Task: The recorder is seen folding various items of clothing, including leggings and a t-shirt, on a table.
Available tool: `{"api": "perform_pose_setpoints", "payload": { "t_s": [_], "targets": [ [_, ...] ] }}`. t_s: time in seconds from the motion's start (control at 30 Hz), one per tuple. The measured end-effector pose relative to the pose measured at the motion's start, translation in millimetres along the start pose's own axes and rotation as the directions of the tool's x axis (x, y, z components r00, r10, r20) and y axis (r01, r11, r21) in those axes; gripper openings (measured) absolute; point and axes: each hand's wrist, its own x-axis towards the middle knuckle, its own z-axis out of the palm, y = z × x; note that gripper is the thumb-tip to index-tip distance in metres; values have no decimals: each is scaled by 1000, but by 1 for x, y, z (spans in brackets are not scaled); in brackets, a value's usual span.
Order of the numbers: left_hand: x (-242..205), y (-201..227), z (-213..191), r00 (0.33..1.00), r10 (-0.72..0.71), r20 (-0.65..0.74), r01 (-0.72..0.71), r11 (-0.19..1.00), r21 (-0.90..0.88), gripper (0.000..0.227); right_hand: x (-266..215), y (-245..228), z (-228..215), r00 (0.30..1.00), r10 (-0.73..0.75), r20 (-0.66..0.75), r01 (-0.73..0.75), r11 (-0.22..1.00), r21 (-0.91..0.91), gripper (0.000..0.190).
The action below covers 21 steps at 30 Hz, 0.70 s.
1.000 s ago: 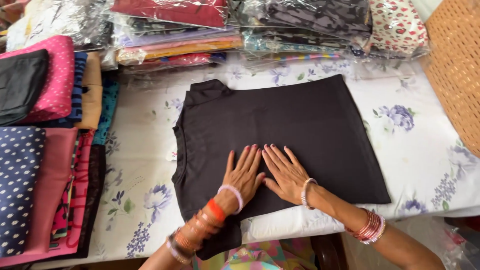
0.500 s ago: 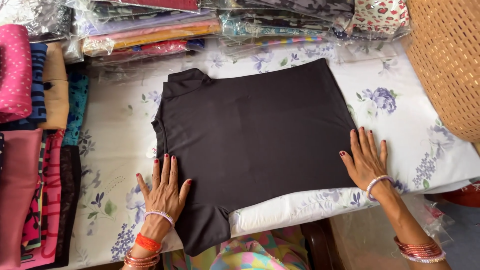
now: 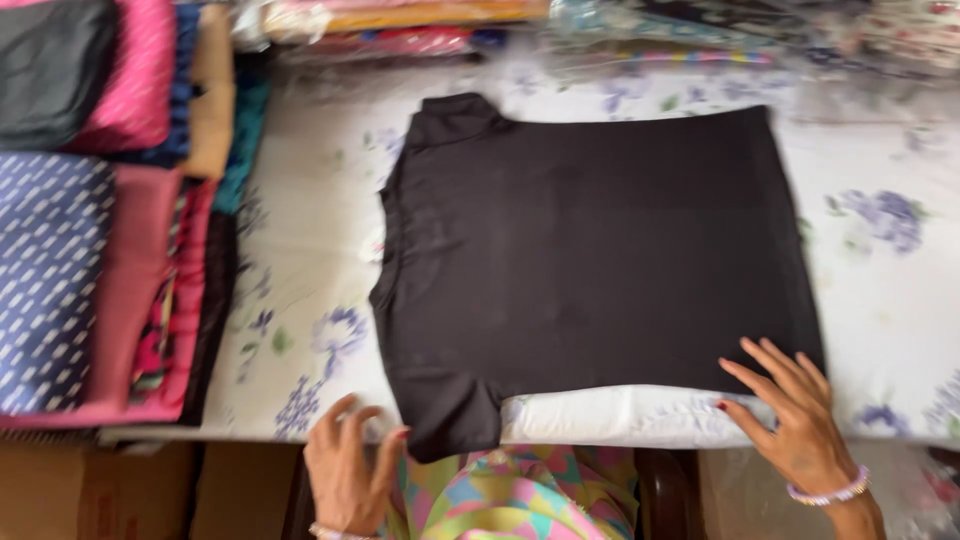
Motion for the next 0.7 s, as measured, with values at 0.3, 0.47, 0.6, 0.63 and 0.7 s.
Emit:
{"api": "perform_pose_setpoints", "payload": {
  "t_s": [0.3,0.47,0.6,0.63,0.7],
  "targets": [
    [2,36,10,982,178,-62,-182,980,-75,35,29,-49,9,991,-125,-53,127,991,35,54],
    [11,32,6,831,-330,448,480,833,-276,30,39,-67,21,982,-174,-69,179,980,83,59],
    [18,29,16,964,-112,240,261,553,-791,41,40,-69,27,981,-187,-51,190,980,64,62],
    [24,35,11,965,-144,218,261,565,-782,56,41,-68,26,981,-190,-39,192,980,55,62],
    [41,58,-8,977,-109,186,215,480,-850,61,36,-57,22,987,-154,-55,155,988,18,61]
  ]
}}
